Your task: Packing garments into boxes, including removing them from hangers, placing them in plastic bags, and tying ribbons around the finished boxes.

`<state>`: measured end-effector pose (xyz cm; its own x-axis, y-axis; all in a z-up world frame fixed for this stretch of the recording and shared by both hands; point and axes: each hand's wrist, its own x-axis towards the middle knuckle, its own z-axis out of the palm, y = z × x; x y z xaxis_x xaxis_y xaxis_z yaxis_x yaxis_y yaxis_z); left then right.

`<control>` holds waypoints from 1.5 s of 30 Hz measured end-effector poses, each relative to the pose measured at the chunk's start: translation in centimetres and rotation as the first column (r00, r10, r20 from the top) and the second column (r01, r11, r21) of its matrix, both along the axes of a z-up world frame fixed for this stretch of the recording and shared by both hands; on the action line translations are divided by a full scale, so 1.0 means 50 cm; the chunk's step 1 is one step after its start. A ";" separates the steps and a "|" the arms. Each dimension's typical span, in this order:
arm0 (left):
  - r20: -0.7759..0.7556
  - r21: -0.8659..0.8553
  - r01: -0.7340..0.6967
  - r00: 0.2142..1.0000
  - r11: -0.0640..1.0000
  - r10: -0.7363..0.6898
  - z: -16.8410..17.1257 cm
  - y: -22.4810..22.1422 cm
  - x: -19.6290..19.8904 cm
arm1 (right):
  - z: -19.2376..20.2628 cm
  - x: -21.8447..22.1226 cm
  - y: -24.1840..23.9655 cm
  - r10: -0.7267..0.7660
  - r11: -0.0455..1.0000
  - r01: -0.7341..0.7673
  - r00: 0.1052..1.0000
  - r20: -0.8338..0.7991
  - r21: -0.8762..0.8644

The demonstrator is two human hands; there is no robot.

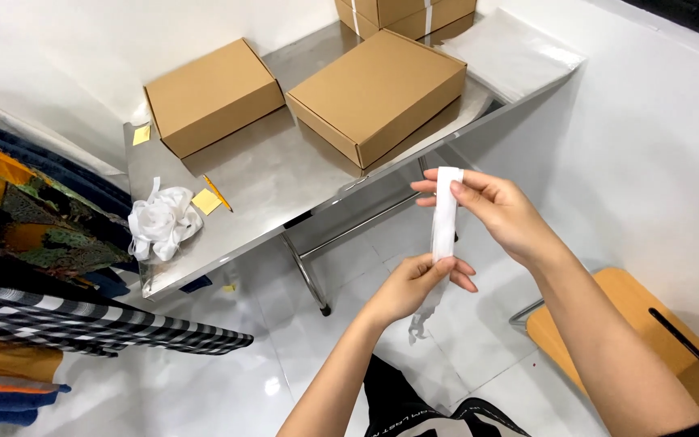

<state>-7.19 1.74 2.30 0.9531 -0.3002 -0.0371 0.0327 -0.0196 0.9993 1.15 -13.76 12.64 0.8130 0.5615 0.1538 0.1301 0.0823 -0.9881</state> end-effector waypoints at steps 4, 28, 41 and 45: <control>-0.062 0.022 0.063 0.996 0.998 -0.062 0.061 -0.009 -0.021 | -0.081 0.037 -0.007 -0.043 0.999 0.043 0.996 -0.075 -0.007; 0.305 -0.059 -0.386 0.871 0.921 0.385 0.118 -0.008 0.059 | -0.229 -0.083 -0.029 0.089 0.946 -0.148 0.974 -0.207 -0.288; -0.310 -0.413 -0.656 0.753 0.631 0.580 0.070 0.031 0.070 | -0.133 -0.103 -0.061 0.172 0.979 -0.182 0.978 -0.117 -0.086; -0.347 -0.491 -0.560 0.828 0.668 0.440 0.015 0.019 0.046 | -0.098 -0.095 -0.050 0.104 0.988 -0.111 0.992 -0.079 -0.104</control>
<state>-4.90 2.68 3.06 0.9571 0.1964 -0.2132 0.0540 0.6018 0.7968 -3.62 -16.28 7.75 0.7538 0.6564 0.0300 0.0537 -0.0160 -0.9984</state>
